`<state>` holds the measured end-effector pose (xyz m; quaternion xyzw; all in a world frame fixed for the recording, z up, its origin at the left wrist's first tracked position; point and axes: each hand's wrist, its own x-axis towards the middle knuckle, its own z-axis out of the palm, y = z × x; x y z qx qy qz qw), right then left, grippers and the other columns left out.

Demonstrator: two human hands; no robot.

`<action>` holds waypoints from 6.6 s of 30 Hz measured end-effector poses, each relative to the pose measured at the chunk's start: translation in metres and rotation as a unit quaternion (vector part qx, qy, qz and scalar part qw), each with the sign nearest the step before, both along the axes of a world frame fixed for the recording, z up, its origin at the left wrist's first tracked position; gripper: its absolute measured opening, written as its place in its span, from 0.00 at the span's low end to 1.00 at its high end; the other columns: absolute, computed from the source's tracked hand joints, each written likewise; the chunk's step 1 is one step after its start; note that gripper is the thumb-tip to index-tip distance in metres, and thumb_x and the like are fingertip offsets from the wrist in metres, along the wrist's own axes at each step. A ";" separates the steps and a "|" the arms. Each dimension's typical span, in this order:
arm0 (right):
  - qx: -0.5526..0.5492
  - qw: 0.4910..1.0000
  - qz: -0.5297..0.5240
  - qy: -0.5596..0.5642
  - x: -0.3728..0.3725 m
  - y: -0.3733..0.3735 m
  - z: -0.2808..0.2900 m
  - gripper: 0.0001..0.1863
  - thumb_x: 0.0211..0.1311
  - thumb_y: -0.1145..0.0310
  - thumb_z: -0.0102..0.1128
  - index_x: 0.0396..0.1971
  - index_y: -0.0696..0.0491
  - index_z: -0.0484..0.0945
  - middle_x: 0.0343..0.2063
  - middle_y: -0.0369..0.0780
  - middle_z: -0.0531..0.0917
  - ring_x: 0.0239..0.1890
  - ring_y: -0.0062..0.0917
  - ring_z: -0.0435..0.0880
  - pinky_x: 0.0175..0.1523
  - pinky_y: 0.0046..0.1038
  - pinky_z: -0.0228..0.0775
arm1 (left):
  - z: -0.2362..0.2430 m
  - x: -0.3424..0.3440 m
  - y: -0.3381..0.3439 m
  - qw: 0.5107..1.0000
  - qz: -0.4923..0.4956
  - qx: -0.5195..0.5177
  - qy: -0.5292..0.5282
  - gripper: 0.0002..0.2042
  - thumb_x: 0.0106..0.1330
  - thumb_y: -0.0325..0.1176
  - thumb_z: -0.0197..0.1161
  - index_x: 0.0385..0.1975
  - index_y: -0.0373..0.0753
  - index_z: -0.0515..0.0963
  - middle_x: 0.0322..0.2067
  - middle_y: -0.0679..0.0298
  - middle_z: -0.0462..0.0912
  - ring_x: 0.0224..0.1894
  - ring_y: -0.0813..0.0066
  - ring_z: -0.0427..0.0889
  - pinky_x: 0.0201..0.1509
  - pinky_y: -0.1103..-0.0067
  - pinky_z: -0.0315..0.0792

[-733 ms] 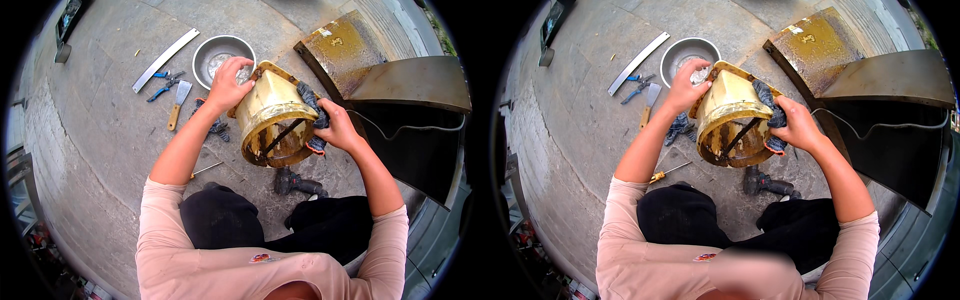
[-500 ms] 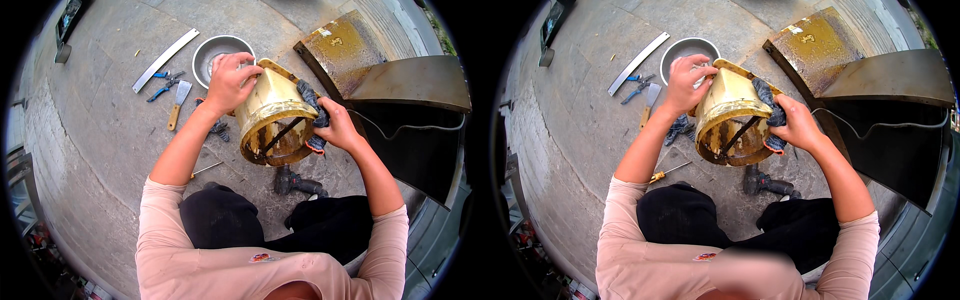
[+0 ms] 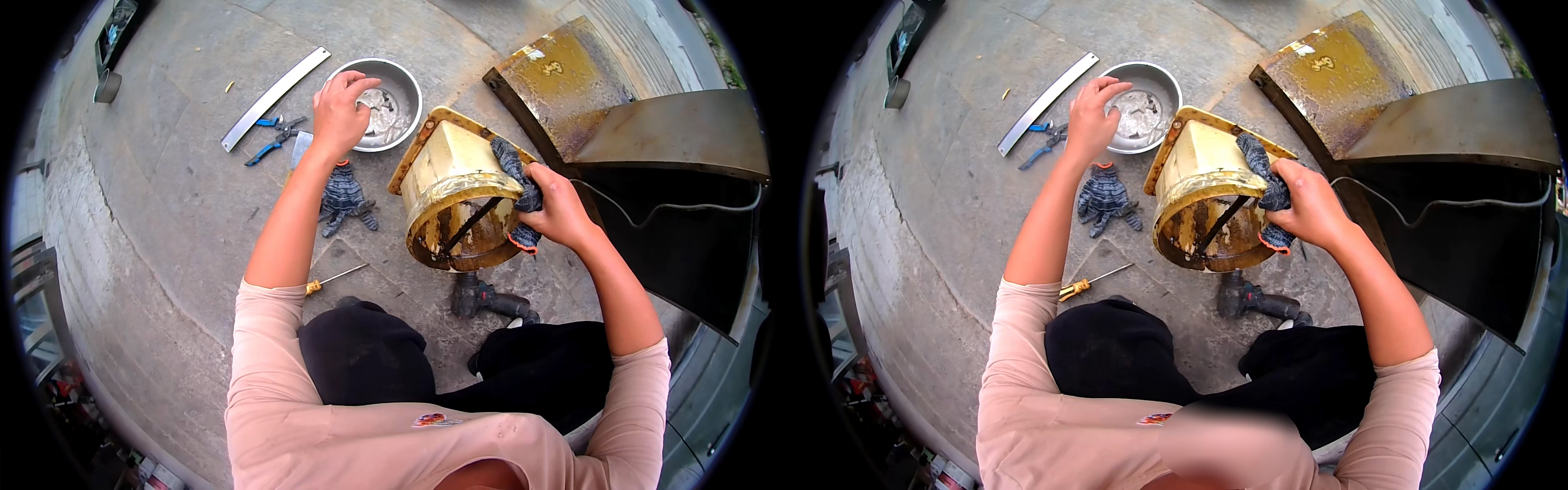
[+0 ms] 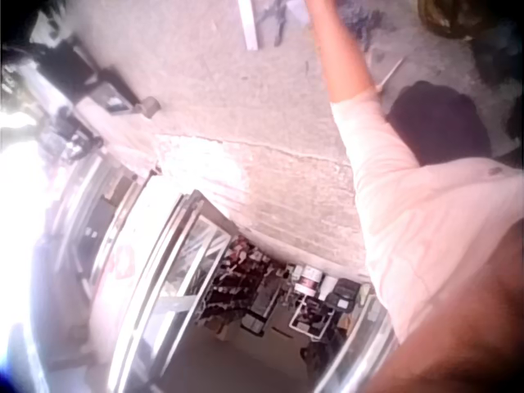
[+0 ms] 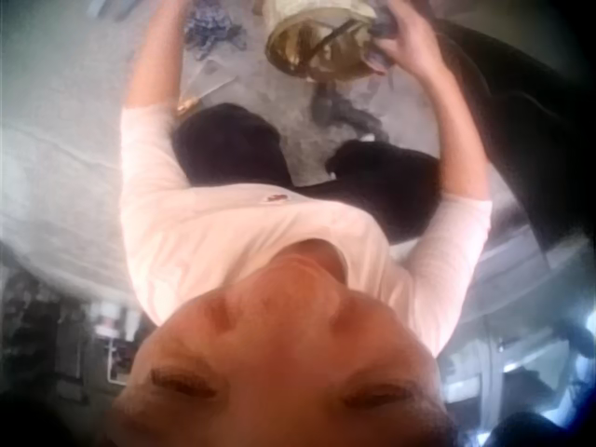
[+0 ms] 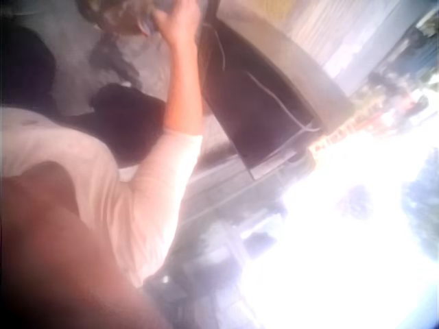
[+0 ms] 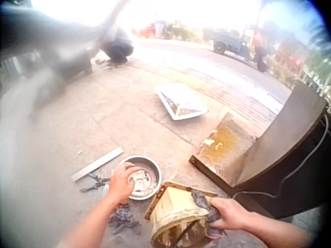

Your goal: The person uses a power drill to remove screws from a metal appliance casing and a yellow plastic component. They then wipe the interior of the casing with a cloth and continue to remove screws from the casing while it is laid flat on the ground.

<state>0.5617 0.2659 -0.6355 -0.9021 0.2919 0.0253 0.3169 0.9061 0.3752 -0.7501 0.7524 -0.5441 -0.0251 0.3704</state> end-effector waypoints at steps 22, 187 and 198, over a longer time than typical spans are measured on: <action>-0.128 0.966 0.225 0.025 0.014 0.020 0.014 0.23 0.39 0.72 0.70 0.38 0.54 0.70 0.35 0.42 0.76 0.40 0.40 0.81 0.42 0.38 0.77 | 0.040 -0.061 -0.006 0.921 -0.278 0.177 0.207 0.17 0.53 0.31 0.65 0.45 0.37 0.82 0.54 0.59 0.77 0.60 0.60 0.73 0.67 0.69 0.65; 0.437 0.867 -0.193 -0.142 -0.187 0.099 0.099 0.24 0.48 0.54 0.74 0.37 0.58 0.81 0.31 0.46 0.85 0.33 0.38 0.82 0.42 0.38 0.74 | 0.199 -0.315 0.108 0.758 -0.373 0.534 -0.016 0.09 0.65 0.38 0.57 0.36 0.40 0.77 0.30 0.54 0.85 0.30 0.52 0.85 0.33 0.60 0.78; 0.513 0.797 -0.311 -0.075 -0.265 0.187 0.196 0.27 0.50 0.46 0.75 0.36 0.57 0.83 0.32 0.43 0.87 0.36 0.31 0.85 0.45 0.32 0.76 | 0.334 -0.392 0.165 0.825 -0.163 0.500 0.208 0.11 0.65 0.28 0.60 0.46 0.39 0.78 0.34 0.56 0.84 0.35 0.58 0.85 0.40 0.68 0.77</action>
